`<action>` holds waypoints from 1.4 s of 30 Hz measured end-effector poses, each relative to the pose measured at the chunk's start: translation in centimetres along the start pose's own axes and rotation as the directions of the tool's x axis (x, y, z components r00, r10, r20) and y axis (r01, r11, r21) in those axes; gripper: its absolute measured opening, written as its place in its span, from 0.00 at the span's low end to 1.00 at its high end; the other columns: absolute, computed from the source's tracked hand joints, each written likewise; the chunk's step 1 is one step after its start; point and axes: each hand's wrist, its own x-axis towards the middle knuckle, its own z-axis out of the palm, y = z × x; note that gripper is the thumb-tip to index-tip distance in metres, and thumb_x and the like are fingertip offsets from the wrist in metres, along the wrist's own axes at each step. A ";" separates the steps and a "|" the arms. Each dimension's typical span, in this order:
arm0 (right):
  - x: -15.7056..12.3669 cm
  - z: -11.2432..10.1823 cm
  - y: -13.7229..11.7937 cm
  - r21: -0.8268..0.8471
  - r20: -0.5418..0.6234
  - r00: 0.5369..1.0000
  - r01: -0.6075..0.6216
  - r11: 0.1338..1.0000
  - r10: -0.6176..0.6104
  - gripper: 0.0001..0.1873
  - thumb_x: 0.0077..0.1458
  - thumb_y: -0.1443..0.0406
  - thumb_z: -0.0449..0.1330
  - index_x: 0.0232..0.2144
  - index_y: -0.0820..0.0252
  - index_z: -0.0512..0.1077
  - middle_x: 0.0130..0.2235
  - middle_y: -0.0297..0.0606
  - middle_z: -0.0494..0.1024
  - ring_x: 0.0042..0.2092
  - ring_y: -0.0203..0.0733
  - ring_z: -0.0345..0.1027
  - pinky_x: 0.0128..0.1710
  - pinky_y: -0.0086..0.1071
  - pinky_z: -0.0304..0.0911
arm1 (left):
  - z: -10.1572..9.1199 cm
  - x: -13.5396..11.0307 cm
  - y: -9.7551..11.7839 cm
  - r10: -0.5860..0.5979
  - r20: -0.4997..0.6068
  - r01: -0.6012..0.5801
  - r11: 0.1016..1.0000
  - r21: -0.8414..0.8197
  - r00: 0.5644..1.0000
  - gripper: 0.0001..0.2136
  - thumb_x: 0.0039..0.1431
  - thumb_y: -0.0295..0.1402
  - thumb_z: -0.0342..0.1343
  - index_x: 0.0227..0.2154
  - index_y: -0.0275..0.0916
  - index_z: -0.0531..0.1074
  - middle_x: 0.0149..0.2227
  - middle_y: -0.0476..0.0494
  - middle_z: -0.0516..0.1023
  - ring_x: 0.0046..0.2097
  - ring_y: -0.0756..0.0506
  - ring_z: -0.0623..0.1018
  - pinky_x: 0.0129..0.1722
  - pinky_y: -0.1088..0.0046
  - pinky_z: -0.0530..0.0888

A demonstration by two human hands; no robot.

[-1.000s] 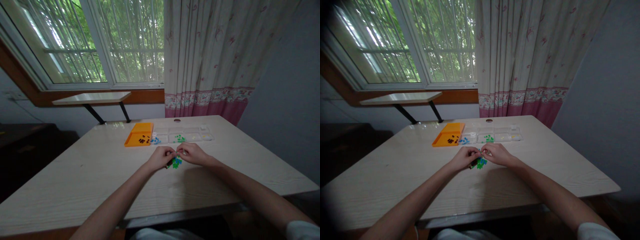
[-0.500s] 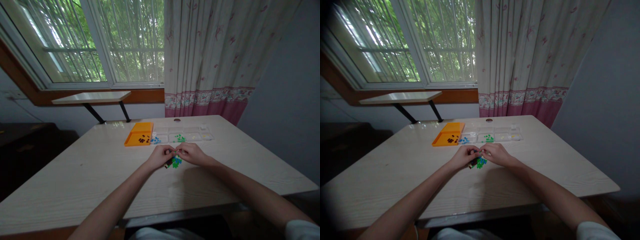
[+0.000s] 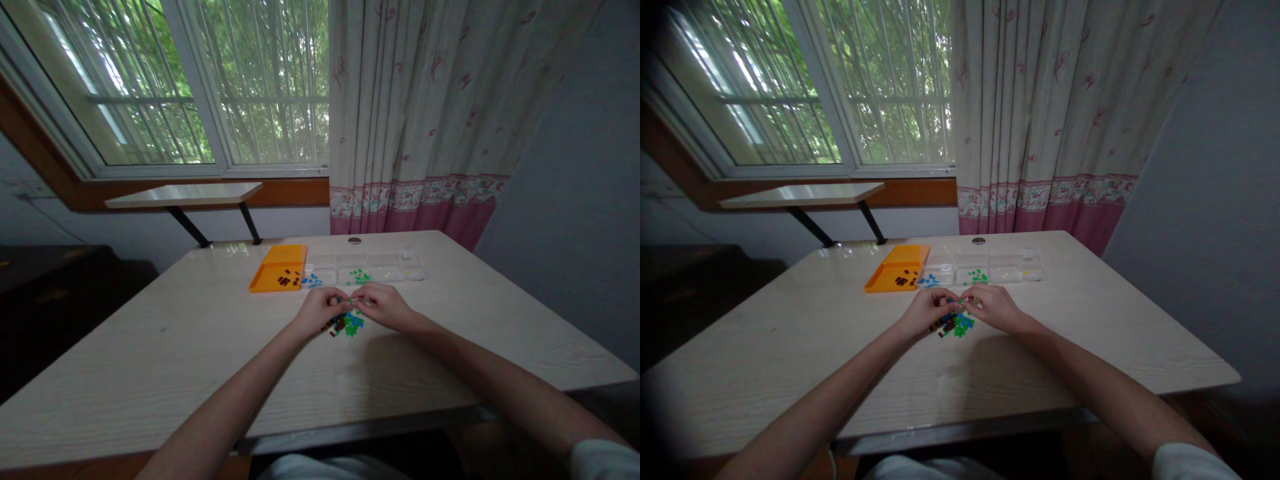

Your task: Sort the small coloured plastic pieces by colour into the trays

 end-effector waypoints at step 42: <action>0.7 -3.2 0.6 -0.074 -0.322 0.946 -0.076 0.994 0.049 0.08 0.53 0.63 0.55 0.32 0.57 0.72 0.27 0.35 0.73 0.22 0.32 0.59 0.25 0.27 0.58 | -3.6 0.1 -1.3 0.081 0.133 -0.139 0.841 0.523 0.988 0.13 0.54 0.31 0.46 0.36 0.39 0.74 0.32 0.45 0.76 0.32 0.49 0.72 0.31 0.77 0.64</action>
